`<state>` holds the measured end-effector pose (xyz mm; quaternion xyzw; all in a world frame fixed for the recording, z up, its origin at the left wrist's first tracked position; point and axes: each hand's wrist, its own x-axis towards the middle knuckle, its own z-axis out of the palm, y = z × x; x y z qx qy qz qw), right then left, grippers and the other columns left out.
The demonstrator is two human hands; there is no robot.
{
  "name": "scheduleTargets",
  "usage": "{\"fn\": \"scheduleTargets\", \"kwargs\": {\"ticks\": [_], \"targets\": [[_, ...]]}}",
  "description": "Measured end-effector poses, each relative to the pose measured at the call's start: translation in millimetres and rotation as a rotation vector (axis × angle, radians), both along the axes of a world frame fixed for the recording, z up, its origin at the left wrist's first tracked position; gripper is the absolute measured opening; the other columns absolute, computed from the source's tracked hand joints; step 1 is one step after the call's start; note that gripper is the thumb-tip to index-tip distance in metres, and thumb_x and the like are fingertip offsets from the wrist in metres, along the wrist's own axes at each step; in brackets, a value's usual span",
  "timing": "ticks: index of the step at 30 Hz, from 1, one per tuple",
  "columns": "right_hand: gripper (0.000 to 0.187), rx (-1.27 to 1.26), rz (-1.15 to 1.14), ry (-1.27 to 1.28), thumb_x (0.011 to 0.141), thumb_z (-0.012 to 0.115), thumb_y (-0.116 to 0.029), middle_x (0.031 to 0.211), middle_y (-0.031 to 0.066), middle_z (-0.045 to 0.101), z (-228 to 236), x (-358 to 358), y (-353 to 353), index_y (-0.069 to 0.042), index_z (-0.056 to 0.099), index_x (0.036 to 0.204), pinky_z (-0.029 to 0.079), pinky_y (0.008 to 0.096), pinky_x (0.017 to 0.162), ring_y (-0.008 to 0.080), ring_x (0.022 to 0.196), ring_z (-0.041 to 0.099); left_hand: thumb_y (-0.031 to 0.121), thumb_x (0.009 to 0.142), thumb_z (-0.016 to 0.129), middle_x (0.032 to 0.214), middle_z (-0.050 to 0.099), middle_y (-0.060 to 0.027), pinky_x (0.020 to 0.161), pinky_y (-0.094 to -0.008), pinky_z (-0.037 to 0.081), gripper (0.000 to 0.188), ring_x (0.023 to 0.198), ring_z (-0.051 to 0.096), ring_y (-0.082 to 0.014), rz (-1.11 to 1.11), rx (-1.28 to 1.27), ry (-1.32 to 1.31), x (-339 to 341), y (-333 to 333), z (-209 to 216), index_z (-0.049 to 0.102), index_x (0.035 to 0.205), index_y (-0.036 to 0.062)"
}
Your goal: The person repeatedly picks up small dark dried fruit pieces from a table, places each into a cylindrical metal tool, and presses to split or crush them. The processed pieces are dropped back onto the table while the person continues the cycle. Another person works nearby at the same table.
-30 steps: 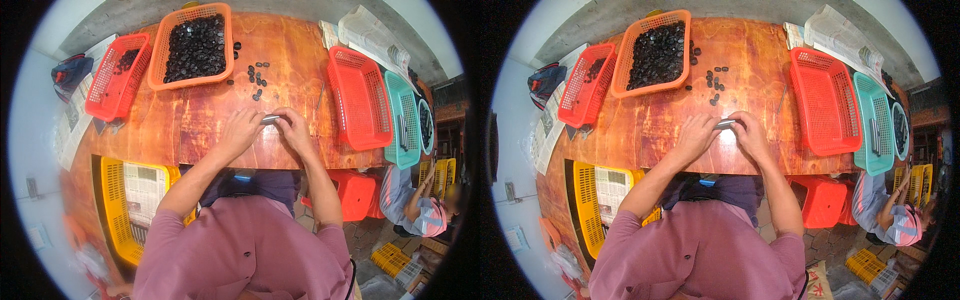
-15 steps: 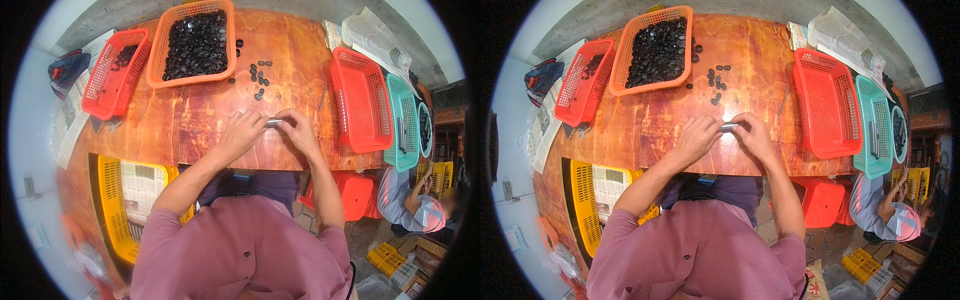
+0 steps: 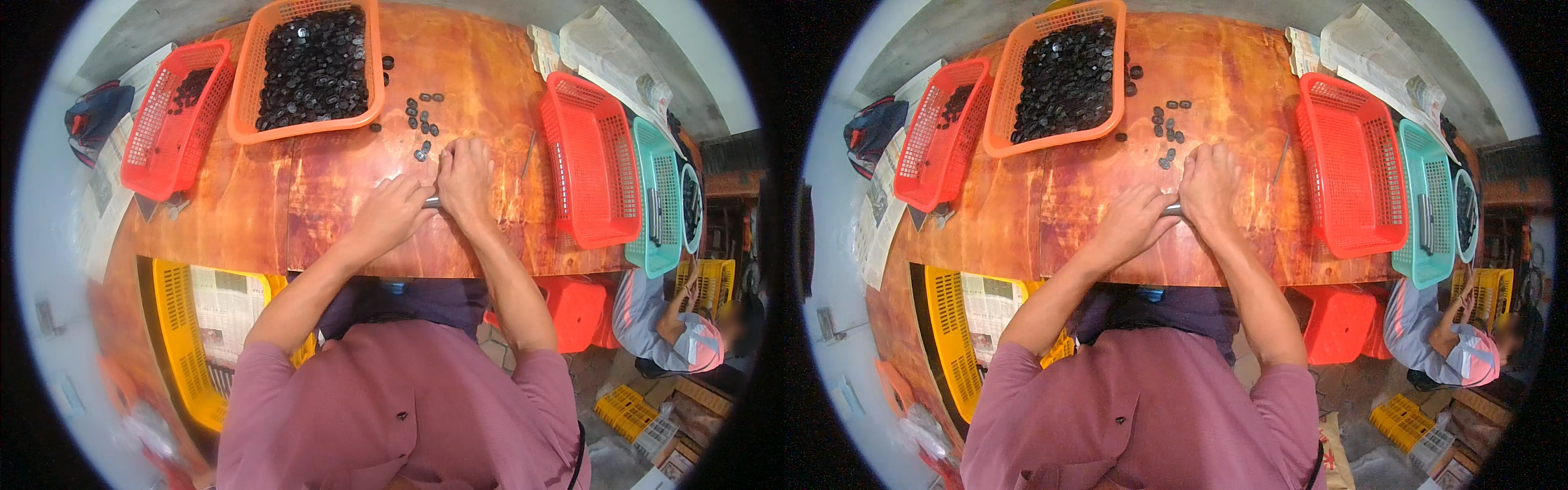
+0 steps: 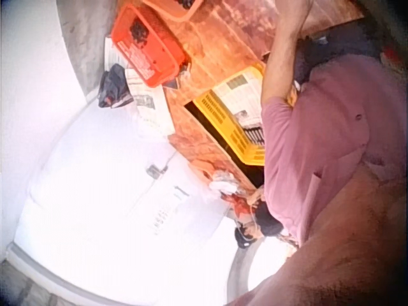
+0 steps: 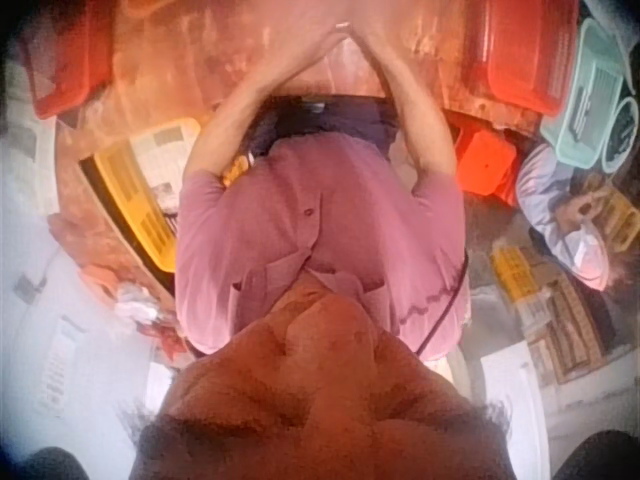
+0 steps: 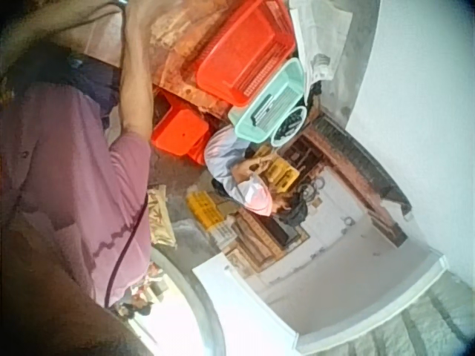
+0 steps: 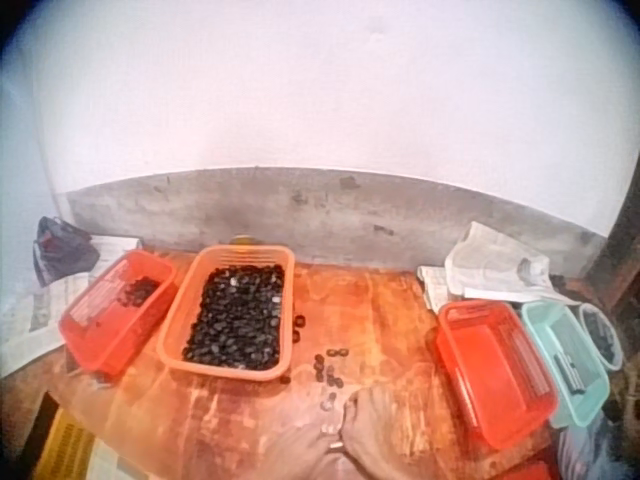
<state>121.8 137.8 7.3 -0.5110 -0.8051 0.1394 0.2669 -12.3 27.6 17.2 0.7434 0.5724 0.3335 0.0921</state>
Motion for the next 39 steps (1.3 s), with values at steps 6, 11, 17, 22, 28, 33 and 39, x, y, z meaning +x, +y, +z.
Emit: {"fn": "scheduleTargets", "kwargs": {"ticks": [6, 11, 17, 22, 28, 33, 39], "targets": [[0.013, -0.042, -0.002, -0.029, 0.102, 0.055, -0.017, 0.105, 0.0145, 0.057, 3.8, 2.0, -1.6, -0.006, 0.061, 0.104, 0.038, 0.0471, 0.088, 0.0346, 0.104, 0.053, 0.021, 0.084, 0.078, 0.096, 0.061, -0.0117, 0.080, -0.0427, 0.050, 0.034, 0.092, 0.063, -0.0312, -0.036, -0.042, -0.018, -2.9, 2.9, -1.0, 0.068, 0.113, 0.0055], [0.011, -0.062, -0.003, -0.010, 0.100, 0.055, -0.015, 0.104, 0.0147, 0.056, 9.7, 2.5, -7.7, -0.005, 0.059, 0.102, 0.037, 0.0472, 0.086, 0.0345, 0.100, 0.052, 0.022, 0.086, 0.072, 0.097, 0.061, -0.0070, 0.080, -0.0388, 0.049, 0.034, 0.094, 0.063, -0.0259, -0.040, -0.022, 0.106, -0.2, -0.8, -8.2, 0.067, 0.115, 0.0052], [0.010, -0.021, 0.007, 0.025, 0.099, 0.056, -0.014, 0.103, 0.0151, 0.056, 2.5, 2.1, -6.1, -0.004, 0.058, 0.102, 0.037, 0.0476, 0.084, 0.0350, 0.100, 0.052, 0.025, 0.087, 0.073, 0.094, 0.060, -0.0076, 0.080, -0.0411, 0.048, 0.033, 0.091, 0.062, -0.0284, -0.056, -0.077, 0.100, -0.3, -0.5, -10.0, 0.065, 0.113, 0.0074], [0.010, -0.003, -0.003, 0.066, 0.098, 0.056, -0.013, 0.103, 0.0162, 0.055, 0.1, 2.6, -2.4, -0.004, 0.057, 0.101, 0.037, 0.0487, 0.083, 0.0358, 0.099, 0.052, 0.025, 0.088, 0.072, 0.091, 0.059, -0.0068, 0.078, -0.0415, 0.048, 0.030, 0.087, 0.061, -0.0282, -0.017, 0.004, 0.151, 1.4, 2.7, -12.1, 0.065, 0.112, 0.0082], [0.008, -0.006, -0.001, 0.044, 0.097, 0.055, -0.011, 0.100, 0.0148, 0.055, 6.7, 2.4, -5.0, -0.004, 0.058, 0.101, 0.037, 0.0473, 0.083, 0.0351, 0.098, 0.052, 0.024, 0.087, 0.071, 0.089, 0.057, -0.0052, 0.076, -0.0377, 0.047, 0.025, 0.085, 0.060, -0.0241, -0.040, 0.072, 0.202, 0.7, 3.8, -14.4, 0.066, 0.106, 0.0086], [0.007, -0.009, 0.013, 0.028, 0.096, 0.056, -0.011, 0.101, 0.0151, 0.055, 4.0, 1.6, -2.9, -0.005, 0.058, 0.099, 0.037, 0.0476, 0.083, 0.0353, 0.097, 0.052, 0.025, 0.085, 0.073, 0.086, 0.057, -0.0039, 0.073, -0.0361, 0.046, 0.024, 0.083, 0.060, -0.0213, -0.018, 0.089, 0.218, 2.8, 4.3, -15.6, 0.067, 0.103, 0.0096], [0.014, -0.002, -0.067, 0.081, 0.098, 0.058, -0.018, 0.100, 0.0147, 0.057, -0.7, 1.1, -3.9, -0.004, 0.059, 0.100, 0.038, 0.0462, 0.085, 0.0341, 0.099, 0.054, 0.025, 0.086, 0.076, 0.090, 0.059, -0.0065, 0.073, -0.0392, 0.049, 0.027, 0.087, 0.062, -0.0248, 0.025, -0.002, 0.232, 6.1, 6.0, 0.2, 0.065, 0.104, 0.0083]]}}
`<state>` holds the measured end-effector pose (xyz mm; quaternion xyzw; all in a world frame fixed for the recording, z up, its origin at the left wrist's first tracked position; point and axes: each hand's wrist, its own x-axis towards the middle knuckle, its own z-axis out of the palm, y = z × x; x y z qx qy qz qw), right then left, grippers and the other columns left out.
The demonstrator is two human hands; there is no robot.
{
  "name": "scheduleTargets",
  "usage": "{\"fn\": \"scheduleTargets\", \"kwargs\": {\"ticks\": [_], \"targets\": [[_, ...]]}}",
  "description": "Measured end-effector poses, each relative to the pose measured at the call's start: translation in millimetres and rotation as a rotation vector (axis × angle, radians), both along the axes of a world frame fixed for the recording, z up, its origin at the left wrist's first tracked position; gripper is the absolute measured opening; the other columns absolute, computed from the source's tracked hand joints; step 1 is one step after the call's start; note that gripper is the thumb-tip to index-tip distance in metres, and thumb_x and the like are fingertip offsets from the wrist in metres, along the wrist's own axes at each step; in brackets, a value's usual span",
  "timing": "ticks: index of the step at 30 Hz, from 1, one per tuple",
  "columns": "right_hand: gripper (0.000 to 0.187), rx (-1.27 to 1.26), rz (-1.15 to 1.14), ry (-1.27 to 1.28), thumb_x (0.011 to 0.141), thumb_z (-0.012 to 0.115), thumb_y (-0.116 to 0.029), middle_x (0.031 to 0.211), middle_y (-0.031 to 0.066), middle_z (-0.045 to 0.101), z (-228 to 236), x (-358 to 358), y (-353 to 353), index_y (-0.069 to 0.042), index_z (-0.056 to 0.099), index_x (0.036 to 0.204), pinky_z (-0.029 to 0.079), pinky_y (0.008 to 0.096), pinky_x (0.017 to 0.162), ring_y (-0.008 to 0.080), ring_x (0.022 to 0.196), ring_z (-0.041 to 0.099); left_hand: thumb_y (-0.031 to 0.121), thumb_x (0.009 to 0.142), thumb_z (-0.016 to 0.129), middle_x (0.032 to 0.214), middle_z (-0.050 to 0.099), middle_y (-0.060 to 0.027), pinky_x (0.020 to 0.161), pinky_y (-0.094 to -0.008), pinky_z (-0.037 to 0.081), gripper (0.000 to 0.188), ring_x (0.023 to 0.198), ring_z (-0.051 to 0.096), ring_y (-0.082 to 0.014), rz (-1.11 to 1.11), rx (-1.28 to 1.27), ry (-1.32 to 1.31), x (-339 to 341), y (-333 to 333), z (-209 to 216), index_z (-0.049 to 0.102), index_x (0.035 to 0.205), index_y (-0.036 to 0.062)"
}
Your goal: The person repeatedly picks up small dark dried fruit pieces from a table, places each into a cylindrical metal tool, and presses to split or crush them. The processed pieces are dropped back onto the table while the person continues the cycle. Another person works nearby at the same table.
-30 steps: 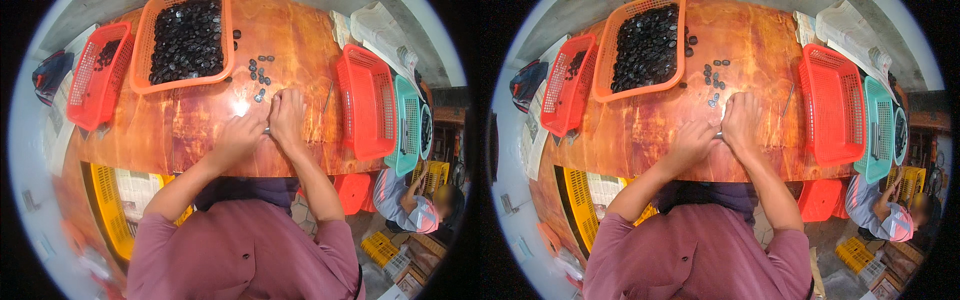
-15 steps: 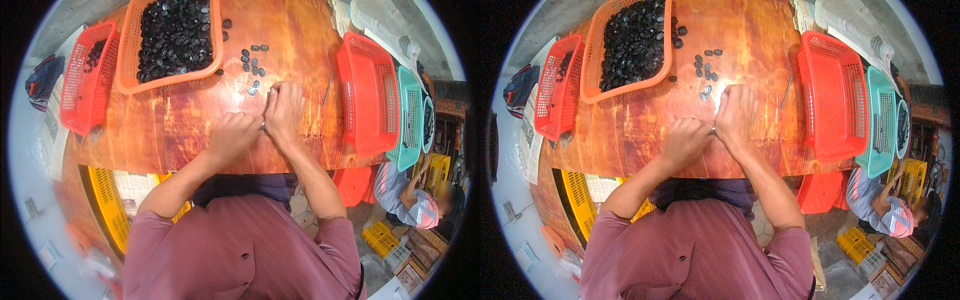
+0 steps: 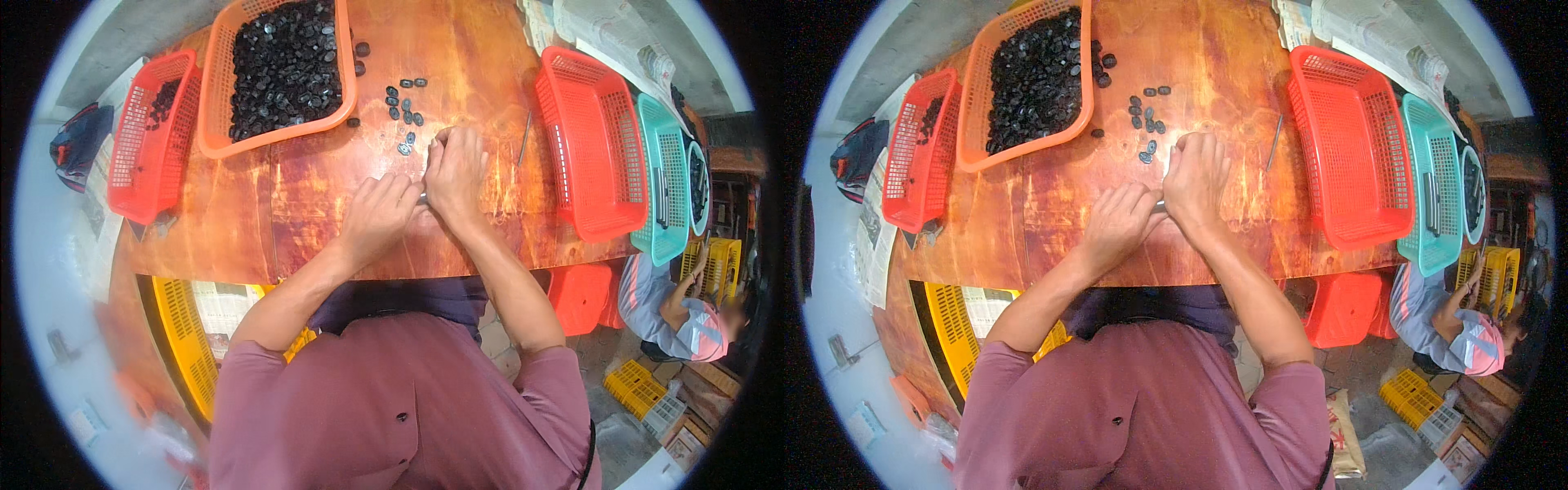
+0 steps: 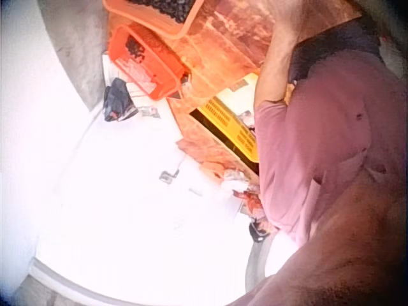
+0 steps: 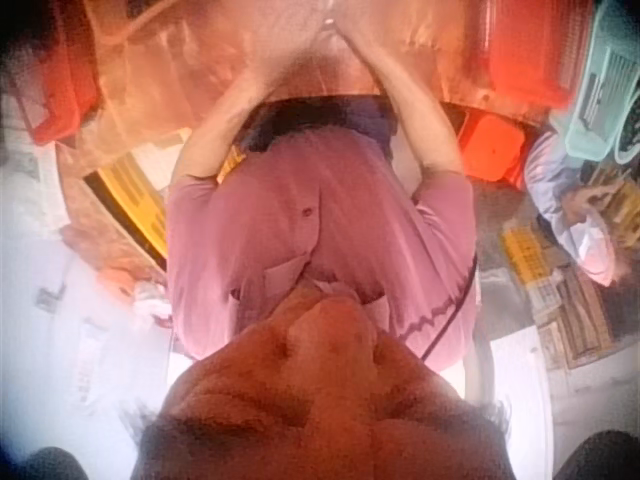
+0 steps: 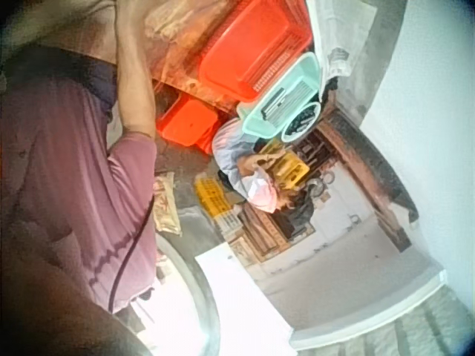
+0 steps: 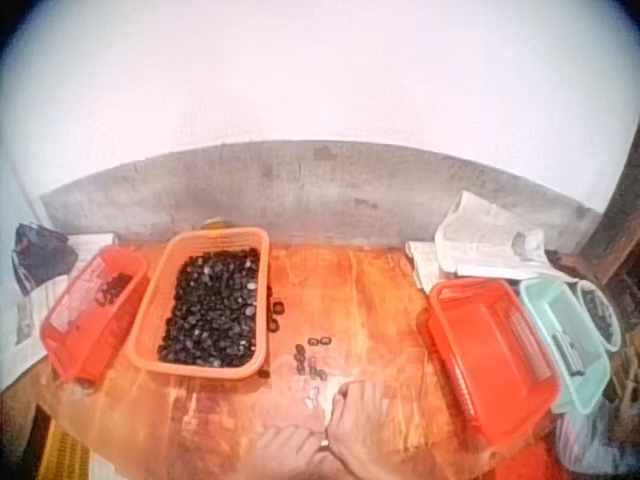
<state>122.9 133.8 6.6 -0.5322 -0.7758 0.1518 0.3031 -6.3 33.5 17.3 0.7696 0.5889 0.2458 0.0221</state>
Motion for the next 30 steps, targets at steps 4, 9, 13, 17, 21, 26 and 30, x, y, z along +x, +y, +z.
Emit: {"fn": "scheduleTargets", "kwargs": {"ticks": [4, 9, 13, 17, 21, 26, 30], "targets": [[0.022, -0.167, -0.063, 0.446, 0.102, 0.059, -0.023, 0.098, 0.0150, 0.057, -5.1, 4.1, 5.4, -0.002, 0.061, 0.098, 0.043, 0.0423, 0.085, 0.0309, 0.096, 0.056, 0.021, 0.089, 0.076, 0.098, 0.062, -0.0102, 0.077, -0.0400, 0.053, 0.032, 0.091, 0.064, -0.0300, 0.061, -0.003, 0.005, -0.9, 7.8, 0.4, 0.065, 0.115, 0.0068], [0.028, -0.249, -0.129, 0.908, 0.108, 0.054, -0.024, 0.089, 0.0075, 0.059, -12.7, 16.0, 0.9, 0.000, 0.062, 0.098, 0.047, 0.0335, 0.077, 0.0177, 0.082, 0.057, 0.018, 0.099, 0.067, 0.105, 0.071, -0.0116, 0.076, -0.0362, 0.057, 0.032, 0.088, 0.069, -0.0249, 0.205, -0.178, -0.576, -0.8, 6.2, 13.2, 0.064, 0.126, 0.0019], [0.028, -0.275, -0.095, 0.780, 0.108, 0.054, -0.025, 0.086, 0.0058, 0.059, -7.0, 14.3, 0.4, 0.000, 0.062, 0.096, 0.046, 0.0328, 0.073, 0.0151, 0.078, 0.055, 0.024, 0.111, 0.049, 0.102, 0.073, -0.0143, 0.071, -0.0318, 0.060, 0.037, 0.079, 0.069, -0.0168, 0.316, -0.648, -1.500, -8.4, -4.0, 12.5, 0.061, 0.134, -0.0016], [0.023, -0.343, -0.014, 0.859, 0.104, 0.059, -0.021, 0.086, 0.0062, 0.059, -36.4, 15.0, 10.1, 0.001, 0.062, 0.096, 0.047, 0.0322, 0.073, 0.0146, 0.078, 0.055, 0.026, 0.112, 0.044, 0.102, 0.072, -0.0147, 0.071, -0.0302, 0.058, 0.036, 0.080, 0.067, -0.0168, 0.265, -0.678, -1.953, -14.3, -14.8, 12.2, 0.062, 0.121, -0.0047], [0.015, -0.357, 0.208, 0.588, 0.095, 0.069, -0.014, 0.091, 0.0100, 0.062, -3.7, 24.8, -8.4, 0.001, 0.068, 0.101, 0.050, 0.0350, 0.079, 0.0200, 0.083, 0.060, 0.026, 0.113, 0.043, 0.106, 0.072, -0.0168, 0.075, -0.0319, 0.058, 0.037, 0.084, 0.067, -0.0189, 0.265, -0.635, -2.014, -16.2, -21.4, 4.4, 0.060, 0.122, -0.0052], [0.021, -0.147, 0.347, 0.222, 0.085, 0.076, -0.011, 0.097, 0.0156, 0.065, 6.4, 31.2, -28.2, 0.000, 0.072, 0.102, 0.050, 0.0432, 0.087, 0.0348, 0.096, 0.063, 0.025, 0.112, 0.043, 0.109, 0.071, -0.0169, 0.078, -0.0339, 0.059, 0.037, 0.087, 0.068, -0.0203, 0.225, -0.582, -2.044, -14.8, -25.2, -3.6, 0.058, 0.130, -0.0042], [0.017, -0.127, 0.365, 0.187, 0.085, 0.075, -0.008, 0.096, 0.0157, 0.064, 1.3, 27.6, -27.2, -0.001, 0.071, 0.101, 0.049, 0.0446, 0.088, 0.0358, 0.096, 0.063, 0.024, 0.112, 0.043, 0.111, 0.072, -0.0181, 0.079, -0.0341, 0.059, 0.036, 0.088, 0.068, -0.0207, 0.215, -0.569, -2.036, -13.8, -25.3, -5.8, 0.059, 0.126, -0.0042]]}}
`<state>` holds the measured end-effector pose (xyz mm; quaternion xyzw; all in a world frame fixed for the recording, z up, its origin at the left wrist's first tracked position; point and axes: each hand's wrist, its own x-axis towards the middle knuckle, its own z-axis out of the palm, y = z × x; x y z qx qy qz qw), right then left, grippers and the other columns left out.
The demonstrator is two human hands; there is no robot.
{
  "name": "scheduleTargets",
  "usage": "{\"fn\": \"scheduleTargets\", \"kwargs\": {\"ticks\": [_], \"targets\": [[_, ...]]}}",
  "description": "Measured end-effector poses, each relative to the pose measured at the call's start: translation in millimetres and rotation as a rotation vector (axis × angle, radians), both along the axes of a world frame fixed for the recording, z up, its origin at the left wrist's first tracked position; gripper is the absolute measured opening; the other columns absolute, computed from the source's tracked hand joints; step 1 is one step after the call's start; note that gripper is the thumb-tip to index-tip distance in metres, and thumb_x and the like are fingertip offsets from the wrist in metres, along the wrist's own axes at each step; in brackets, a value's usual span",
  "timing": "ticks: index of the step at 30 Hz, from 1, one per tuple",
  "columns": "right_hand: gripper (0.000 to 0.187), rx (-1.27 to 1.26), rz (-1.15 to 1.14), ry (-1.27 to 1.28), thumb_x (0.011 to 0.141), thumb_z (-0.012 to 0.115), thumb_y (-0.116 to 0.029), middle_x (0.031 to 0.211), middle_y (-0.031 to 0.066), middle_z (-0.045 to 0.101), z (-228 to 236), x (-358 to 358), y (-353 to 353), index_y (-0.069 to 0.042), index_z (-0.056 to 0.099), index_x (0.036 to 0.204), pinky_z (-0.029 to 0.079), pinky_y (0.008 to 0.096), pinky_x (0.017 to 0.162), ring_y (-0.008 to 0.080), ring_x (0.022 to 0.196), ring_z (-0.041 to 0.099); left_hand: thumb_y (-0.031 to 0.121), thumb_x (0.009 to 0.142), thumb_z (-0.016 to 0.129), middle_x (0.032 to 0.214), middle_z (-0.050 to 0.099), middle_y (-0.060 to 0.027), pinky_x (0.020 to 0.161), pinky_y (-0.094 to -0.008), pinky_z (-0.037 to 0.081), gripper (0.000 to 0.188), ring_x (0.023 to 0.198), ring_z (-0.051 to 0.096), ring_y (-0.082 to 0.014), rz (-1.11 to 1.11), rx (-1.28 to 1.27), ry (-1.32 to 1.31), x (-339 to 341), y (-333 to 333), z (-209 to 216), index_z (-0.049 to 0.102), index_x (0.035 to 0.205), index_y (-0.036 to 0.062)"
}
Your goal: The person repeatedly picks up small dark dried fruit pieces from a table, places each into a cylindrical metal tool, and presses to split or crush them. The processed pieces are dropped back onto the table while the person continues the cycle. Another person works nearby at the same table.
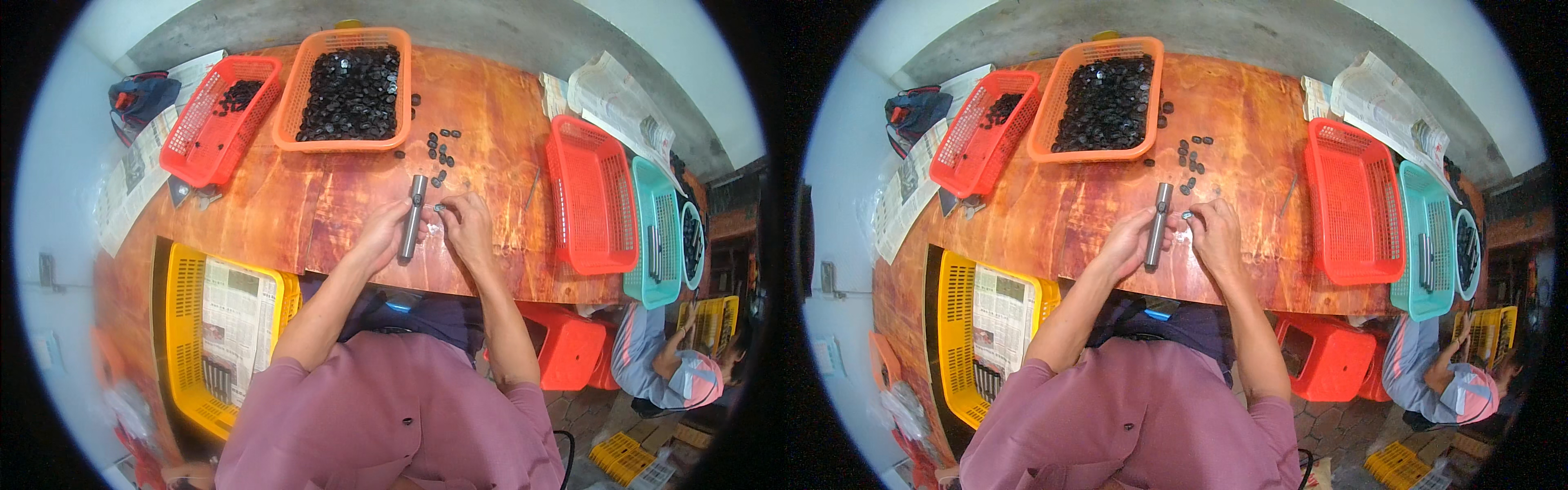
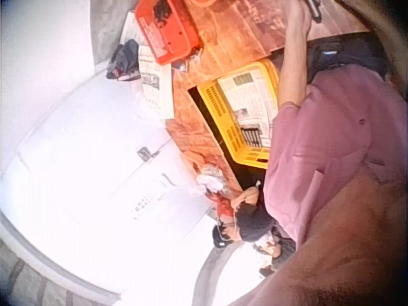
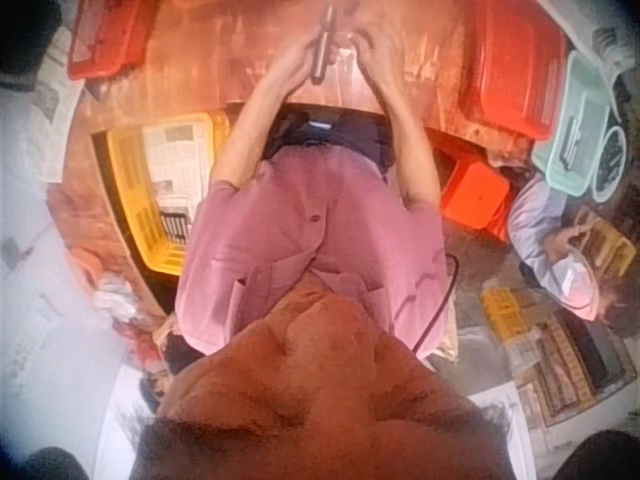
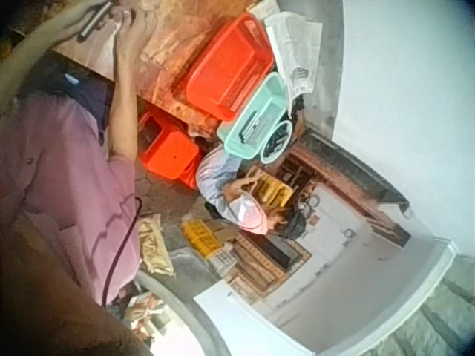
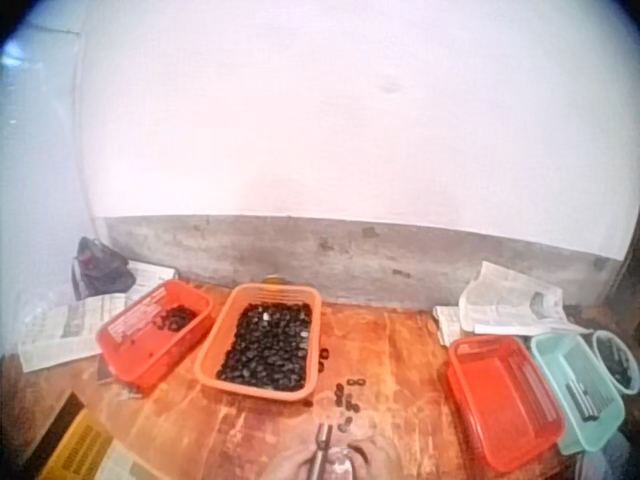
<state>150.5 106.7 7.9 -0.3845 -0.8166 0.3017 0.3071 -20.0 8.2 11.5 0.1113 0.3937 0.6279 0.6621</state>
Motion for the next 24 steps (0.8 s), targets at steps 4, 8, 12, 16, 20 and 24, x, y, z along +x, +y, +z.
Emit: {"fn": "scheduleTargets", "kwargs": {"ticks": [4, 8, 12, 16, 20, 24], "targets": [[0.012, 0.085, 0.008, -0.021, 0.085, 0.073, -0.006, 0.093, 0.0165, 0.063, 5.1, -0.6, -0.8, -0.001, 0.067, 0.094, 0.050, 0.0456, 0.084, 0.0374, 0.093, 0.063, 0.025, 0.112, 0.042, 0.114, 0.072, -0.0193, 0.079, -0.0344, 0.059, 0.036, 0.090, 0.068, -0.0209, -0.028, 0.021, 0.021, -1.7, 0.9, -6.7, 0.059, 0.126, -0.0031], [0.012, 0.221, 0.016, -0.043, 0.084, 0.072, -0.002, 0.090, 0.0163, 0.063, 7.5, -0.5, -4.0, -0.001, 0.063, 0.092, 0.051, 0.0447, 0.078, 0.0370, 0.088, 0.064, 0.025, 0.112, 0.042, 0.113, 0.072, -0.0188, 0.079, -0.0349, 0.059, 0.036, 0.089, 0.068, -0.0209, -0.004, 0.033, 0.011, -0.5, 0.0, -8.8, 0.059, 0.126, -0.0031], [0.009, 0.495, -0.017, -0.181, 0.084, 0.069, -0.003, 0.085, 0.0153, 0.061, 8.0, -0.3, -9.5, -0.003, 0.061, 0.089, 0.049, 0.0445, 0.072, 0.0339, 0.081, 0.062, 0.025, 0.112, 0.043, 0.111, 0.071, -0.0171, 0.079, -0.0356, 0.059, 0.035, 0.089, 0.068, -0.0213, 0.000, 0.054, -0.005, -0.4, -0.6, -12.1, 0.058, 0.127, -0.0030], [0.008, 0.569, 0.084, -0.273, 0.084, 0.067, -0.005, 0.084, 0.0134, 0.060, 12.4, 8.3, -19.8, -0.005, 0.060, 0.088, 0.047, 0.0429, 0.068, 0.0311, 0.078, 0.061, 0.024, 0.112, 0.044, 0.109, 0.070, -0.0163, 0.080, -0.0366, 0.059, 0.033, 0.089, 0.068, -0.0224, -0.006, 0.076, -0.018, -1.6, -1.6, -13.6, 0.058, 0.126, -0.0027], [0.010, 0.448, 0.138, -0.162, 0.086, 0.069, -0.004, 0.091, 0.0144, 0.064, 26.6, 16.3, -34.5, -0.003, 0.065, 0.095, 0.048, 0.0437, 0.072, 0.0318, 0.085, 0.064, 0.023, 0.112, 0.044, 0.110, 0.070, -0.0173, 0.081, -0.0374, 0.059, 0.032, 0.091, 0.068, -0.0235, -0.016, 0.088, -0.029, -2.8, -1.3, -14.1, 0.057, 0.126, -0.0028], [0.024, 0.062, -0.001, -0.005, 0.087, 0.074, -0.008, 0.098, 0.0171, 0.068, 22.1, 20.2, -18.5, -0.001, 0.069, 0.109, 0.052, 0.0449, 0.081, 0.0350, 0.093, 0.067, 0.022, 0.113, 0.042, 0.110, 0.071, -0.0184, 0.081, -0.0377, 0.059, 0.033, 0.091, 0.069, -0.0245, -0.022, 0.075, -0.010, -3.1, -1.3, -13.8, 0.057, 0.126, -0.0037]]}}
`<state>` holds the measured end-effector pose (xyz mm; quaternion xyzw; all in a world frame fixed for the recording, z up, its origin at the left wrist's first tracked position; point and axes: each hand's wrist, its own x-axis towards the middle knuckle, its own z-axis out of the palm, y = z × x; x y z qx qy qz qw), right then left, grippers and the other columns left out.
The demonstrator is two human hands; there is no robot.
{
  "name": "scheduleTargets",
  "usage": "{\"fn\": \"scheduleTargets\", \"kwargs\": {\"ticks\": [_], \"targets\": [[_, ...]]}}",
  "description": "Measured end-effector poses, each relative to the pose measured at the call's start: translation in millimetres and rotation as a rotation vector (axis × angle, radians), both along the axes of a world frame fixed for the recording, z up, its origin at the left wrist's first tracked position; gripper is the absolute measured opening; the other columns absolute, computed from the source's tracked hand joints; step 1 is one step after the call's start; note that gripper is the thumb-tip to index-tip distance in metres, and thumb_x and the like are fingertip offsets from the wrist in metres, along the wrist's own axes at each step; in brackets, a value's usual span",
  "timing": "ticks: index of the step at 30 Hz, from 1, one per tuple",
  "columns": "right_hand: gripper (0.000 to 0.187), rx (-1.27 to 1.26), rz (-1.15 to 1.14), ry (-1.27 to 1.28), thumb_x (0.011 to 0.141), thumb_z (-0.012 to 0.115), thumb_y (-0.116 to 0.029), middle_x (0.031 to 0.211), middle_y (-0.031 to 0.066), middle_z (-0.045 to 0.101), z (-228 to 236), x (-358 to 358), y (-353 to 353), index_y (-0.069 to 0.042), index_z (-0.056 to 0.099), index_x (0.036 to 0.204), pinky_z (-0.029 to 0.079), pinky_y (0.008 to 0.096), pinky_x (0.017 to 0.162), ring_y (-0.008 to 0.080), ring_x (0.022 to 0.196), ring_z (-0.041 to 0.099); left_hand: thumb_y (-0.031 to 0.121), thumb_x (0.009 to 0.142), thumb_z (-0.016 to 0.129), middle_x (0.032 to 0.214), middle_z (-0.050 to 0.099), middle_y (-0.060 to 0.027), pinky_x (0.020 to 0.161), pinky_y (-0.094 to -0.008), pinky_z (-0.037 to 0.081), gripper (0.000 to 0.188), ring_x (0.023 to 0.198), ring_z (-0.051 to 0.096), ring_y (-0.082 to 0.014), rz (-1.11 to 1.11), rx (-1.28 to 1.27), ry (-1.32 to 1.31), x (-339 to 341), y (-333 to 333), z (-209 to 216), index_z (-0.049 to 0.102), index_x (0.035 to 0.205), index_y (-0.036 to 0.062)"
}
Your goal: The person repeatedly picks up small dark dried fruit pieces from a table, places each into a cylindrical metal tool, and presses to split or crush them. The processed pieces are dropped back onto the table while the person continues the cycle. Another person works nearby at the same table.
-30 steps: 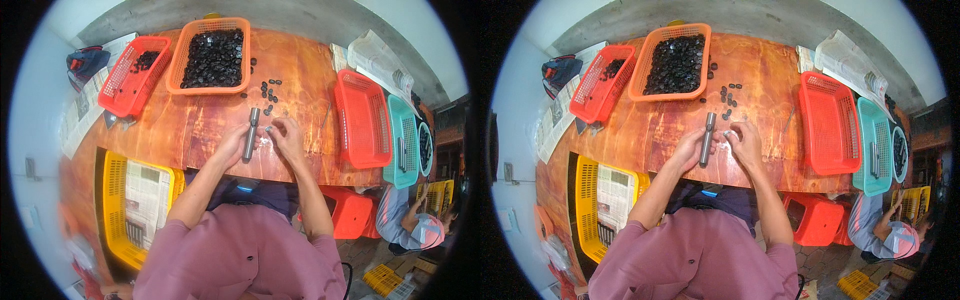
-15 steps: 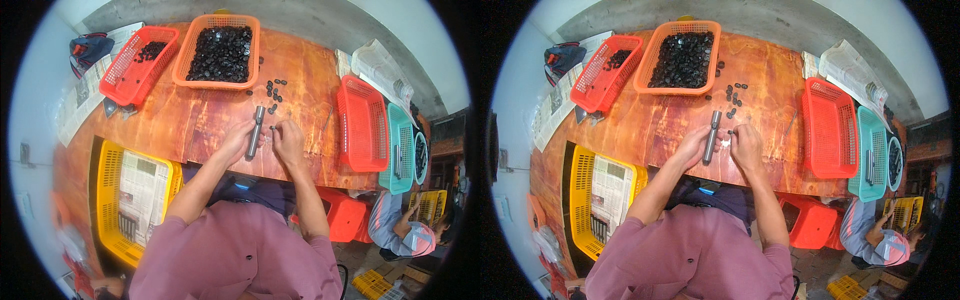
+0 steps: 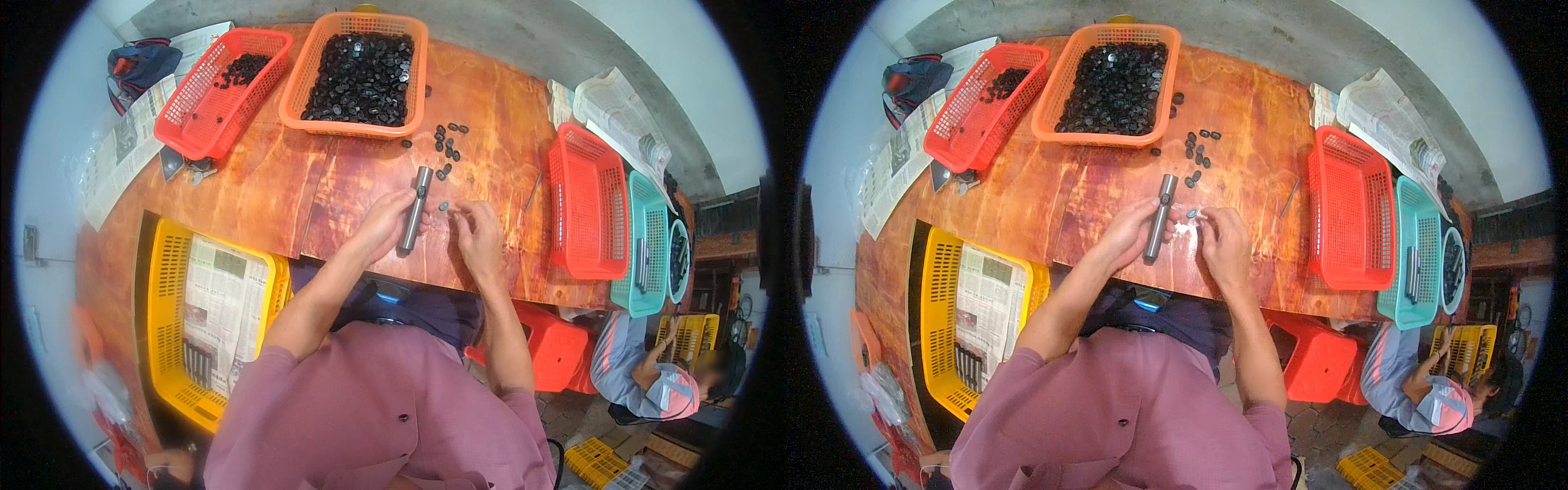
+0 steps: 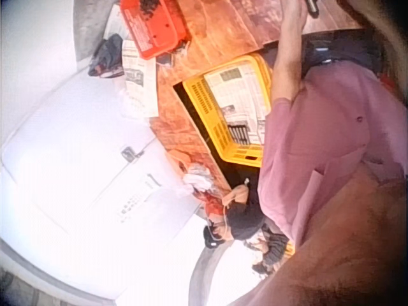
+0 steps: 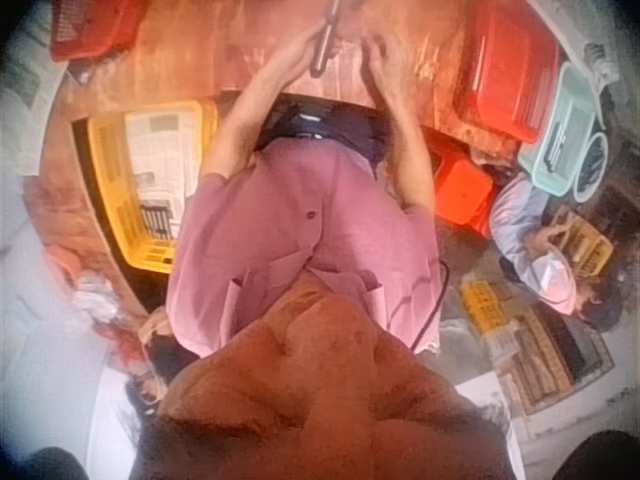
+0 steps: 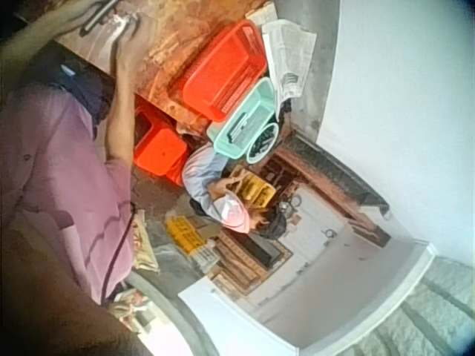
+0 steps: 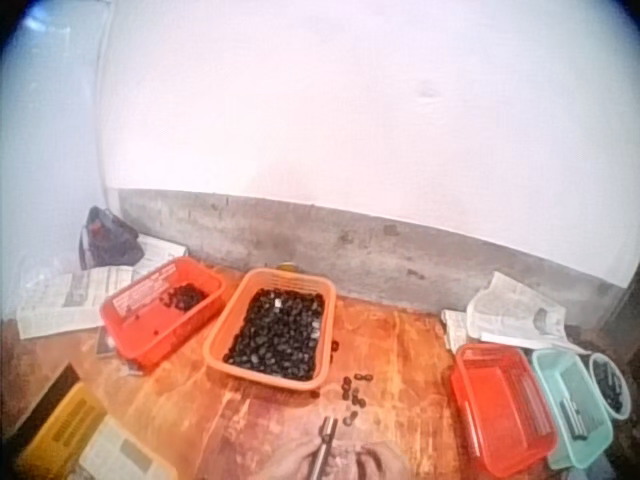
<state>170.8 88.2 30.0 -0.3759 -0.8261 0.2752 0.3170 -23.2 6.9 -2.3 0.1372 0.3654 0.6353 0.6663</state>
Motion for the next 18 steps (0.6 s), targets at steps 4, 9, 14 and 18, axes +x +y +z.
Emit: {"fn": "scheduleTargets", "kwargs": {"ticks": [4, 9, 14, 18], "targets": [[0.030, 0.001, -0.097, -0.102, 0.085, 0.079, -0.014, 0.100, 0.0180, 0.069, 1.7, -12.7, 6.4, -0.002, 0.070, 0.112, 0.054, 0.0450, 0.084, 0.0377, 0.094, 0.068, 0.021, 0.112, 0.041, 0.111, 0.071, -0.0198, 0.082, -0.0378, 0.059, 0.033, 0.091, 0.069, -0.0254, 0.013, 0.001, 0.007, -0.5, 0.1, -1.8, 0.057, 0.126, -0.0051], [0.027, 0.020, -0.086, -0.203, 0.085, 0.079, -0.015, 0.100, 0.0181, 0.069, -15.0, -17.9, 6.4, -0.003, 0.069, 0.107, 0.053, 0.0460, 0.082, 0.0375, 0.094, 0.068, 0.022, 0.112, 0.043, 0.113, 0.070, -0.0197, 0.085, -0.0383, 0.060, 0.036, 0.096, 0.070, -0.0264, -0.006, 0.005, -0.037, -0.5, 1.4, -2.9, 0.057, 0.129, -0.0060], [0.024, 0.008, -0.097, -0.173, 0.085, 0.077, -0.012, 0.100, 0.0167, 0.067, -10.3, -22.1, 3.1, -0.005, 0.069, 0.107, 0.053, 0.0457, 0.080, 0.0373, 0.094, 0.068, 0.022, 0.112, 0.044, 0.113, 0.070, -0.0187, 0.086, -0.0390, 0.060, 0.036, 0.097, 0.070, -0.0267, -0.014, 0.002, -0.032, -0.8, -0.4, -3.3, 0.057, 0.130, -0.0057], [0.021, -0.036, -0.041, -0.051, 0.087, 0.075, -0.010, 0.096, 0.0159, 0.066, -4.1, -30.0, 0.8, -0.005, 0.070, 0.106, 0.054, 0.0461, 0.080, 0.0373, 0.093, 0.068, 0.022, 0.112, 0.044, 0.111, 0.070, -0.0177, 0.085, -0.0387, 0.060, 0.034, 0.097, 0.070, -0.0263, 0.000, 0.012, -0.029, 0.7, -0.9, 2.1, 0.058, 0.128, -0.0046]]}}
